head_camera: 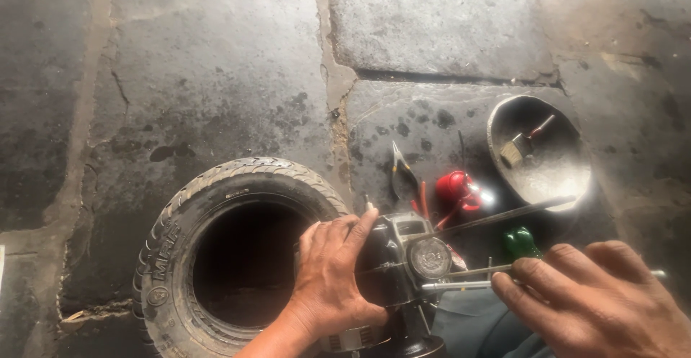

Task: Perform maintenance or repair on a disassembled motorcycle engine block.

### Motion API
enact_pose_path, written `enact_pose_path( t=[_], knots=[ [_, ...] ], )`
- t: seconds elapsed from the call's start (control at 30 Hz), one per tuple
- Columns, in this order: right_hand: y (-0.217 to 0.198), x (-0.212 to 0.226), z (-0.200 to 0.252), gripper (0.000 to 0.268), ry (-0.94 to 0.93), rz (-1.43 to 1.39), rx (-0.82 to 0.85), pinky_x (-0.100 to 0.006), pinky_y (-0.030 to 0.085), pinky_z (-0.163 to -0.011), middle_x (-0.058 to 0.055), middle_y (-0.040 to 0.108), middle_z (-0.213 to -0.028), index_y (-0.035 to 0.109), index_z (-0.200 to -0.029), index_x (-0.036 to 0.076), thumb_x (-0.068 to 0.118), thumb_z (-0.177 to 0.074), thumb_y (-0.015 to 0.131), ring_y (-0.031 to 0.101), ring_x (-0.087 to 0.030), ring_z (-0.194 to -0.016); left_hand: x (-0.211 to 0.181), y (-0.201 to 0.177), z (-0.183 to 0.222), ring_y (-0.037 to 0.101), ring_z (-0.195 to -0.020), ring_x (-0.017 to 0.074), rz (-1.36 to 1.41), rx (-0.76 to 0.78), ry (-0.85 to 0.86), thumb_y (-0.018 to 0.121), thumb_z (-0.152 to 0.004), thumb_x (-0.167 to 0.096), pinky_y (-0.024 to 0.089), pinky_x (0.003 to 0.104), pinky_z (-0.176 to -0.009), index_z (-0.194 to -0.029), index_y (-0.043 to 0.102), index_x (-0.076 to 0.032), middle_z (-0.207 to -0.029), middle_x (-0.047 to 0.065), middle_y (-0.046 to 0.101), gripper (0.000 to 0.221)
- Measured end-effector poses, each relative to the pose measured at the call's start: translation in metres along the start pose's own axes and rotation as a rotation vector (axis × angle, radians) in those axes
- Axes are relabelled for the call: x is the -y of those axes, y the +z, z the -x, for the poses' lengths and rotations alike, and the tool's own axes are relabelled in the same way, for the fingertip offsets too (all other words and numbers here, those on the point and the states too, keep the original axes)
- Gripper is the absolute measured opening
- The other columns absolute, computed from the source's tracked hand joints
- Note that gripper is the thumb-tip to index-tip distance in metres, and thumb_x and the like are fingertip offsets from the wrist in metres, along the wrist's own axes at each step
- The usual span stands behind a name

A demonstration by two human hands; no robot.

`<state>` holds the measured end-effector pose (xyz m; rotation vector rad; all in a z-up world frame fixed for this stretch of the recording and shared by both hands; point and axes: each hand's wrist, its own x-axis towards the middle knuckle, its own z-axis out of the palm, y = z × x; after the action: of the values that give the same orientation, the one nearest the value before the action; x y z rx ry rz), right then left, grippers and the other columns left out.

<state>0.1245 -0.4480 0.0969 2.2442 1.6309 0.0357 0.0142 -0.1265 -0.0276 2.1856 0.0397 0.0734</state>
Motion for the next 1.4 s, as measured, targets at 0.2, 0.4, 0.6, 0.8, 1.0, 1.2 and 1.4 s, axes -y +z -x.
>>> enact_pose_path(
  t=[0.2,0.4,0.6,0.8,1.0,1.2,1.4],
  knots=[
    [0.001,0.002,-0.006,0.045,-0.011,-0.009,0.009,-0.046,0.040,-0.092,-0.003,0.068,-0.117,0.067,-0.125,0.019,0.048,-0.091,0.060,0.062,-0.020,-0.103,0.000,0.000,0.000,0.039,-0.136,0.0388,0.007,-0.006,0.018,0.093,-0.041,-0.039,0.015,0.058,-0.118,-0.153,0.038,-0.010,-0.139,0.018,0.048,0.128],
    [0.000,0.000,-0.011,0.041,0.014,-0.022,0.061,-0.046,0.041,-0.092,0.001,0.069,-0.114,0.067,-0.125,0.020,0.038,-0.089,0.063,0.063,-0.019,-0.102,-0.002,0.000,0.000,0.039,-0.136,0.0393,0.012,-0.013,0.011,0.094,-0.041,-0.039,0.016,0.058,-0.118,-0.152,0.038,-0.010,-0.139,0.018,0.047,0.128],
    [-0.002,-0.004,-0.014,0.044,-0.077,-0.025,0.052,-0.045,0.046,-0.085,-0.002,0.069,-0.112,0.068,-0.126,0.018,0.047,-0.094,0.062,0.065,-0.020,-0.099,-0.002,0.000,0.000,0.039,-0.136,0.0386,0.021,0.002,0.007,0.093,-0.041,-0.039,0.015,0.058,-0.118,-0.152,0.037,-0.010,-0.139,0.017,0.048,0.128],
    [-0.020,-0.007,-0.036,0.033,-0.173,0.029,0.073,-0.042,0.054,-0.081,-0.008,0.072,-0.107,0.068,-0.121,0.010,0.028,-0.094,0.062,0.070,-0.024,-0.099,-0.002,0.001,-0.001,0.037,-0.137,0.0388,0.007,0.016,-0.003,0.094,-0.041,-0.039,0.014,0.058,-0.118,-0.153,0.037,-0.011,-0.139,0.018,0.046,0.128],
    [-0.036,-0.031,-0.044,0.036,-0.276,0.137,0.158,-0.043,0.058,-0.079,-0.011,0.074,-0.108,0.068,-0.123,0.012,0.018,-0.088,0.064,0.072,-0.026,-0.095,-0.002,0.002,-0.001,0.036,-0.137,0.0387,-0.002,0.017,-0.005,0.092,-0.041,-0.039,0.015,0.057,-0.119,-0.153,0.036,-0.011,-0.139,0.018,0.046,0.128],
    [-0.059,-0.063,-0.041,0.043,-0.053,-0.014,0.355,-0.038,0.056,-0.076,0.002,0.074,-0.103,0.070,-0.127,0.024,0.034,-0.085,0.065,0.072,-0.015,-0.092,-0.001,0.000,0.000,0.037,-0.137,0.0378,0.011,0.010,-0.004,0.091,-0.042,-0.038,0.016,0.056,-0.119,-0.153,0.037,-0.011,-0.139,0.017,0.047,0.127],
    [-0.041,-0.088,-0.006,0.025,0.336,-0.740,0.156,-0.023,0.062,-0.075,0.004,0.072,-0.101,0.081,-0.107,0.021,0.021,-0.082,0.077,0.074,-0.008,-0.087,-0.004,-0.002,-0.001,0.036,-0.137,0.0379,0.010,0.014,-0.009,0.092,-0.042,-0.036,0.015,0.056,-0.118,-0.152,0.036,-0.011,-0.139,0.017,0.046,0.126]
  ],
)
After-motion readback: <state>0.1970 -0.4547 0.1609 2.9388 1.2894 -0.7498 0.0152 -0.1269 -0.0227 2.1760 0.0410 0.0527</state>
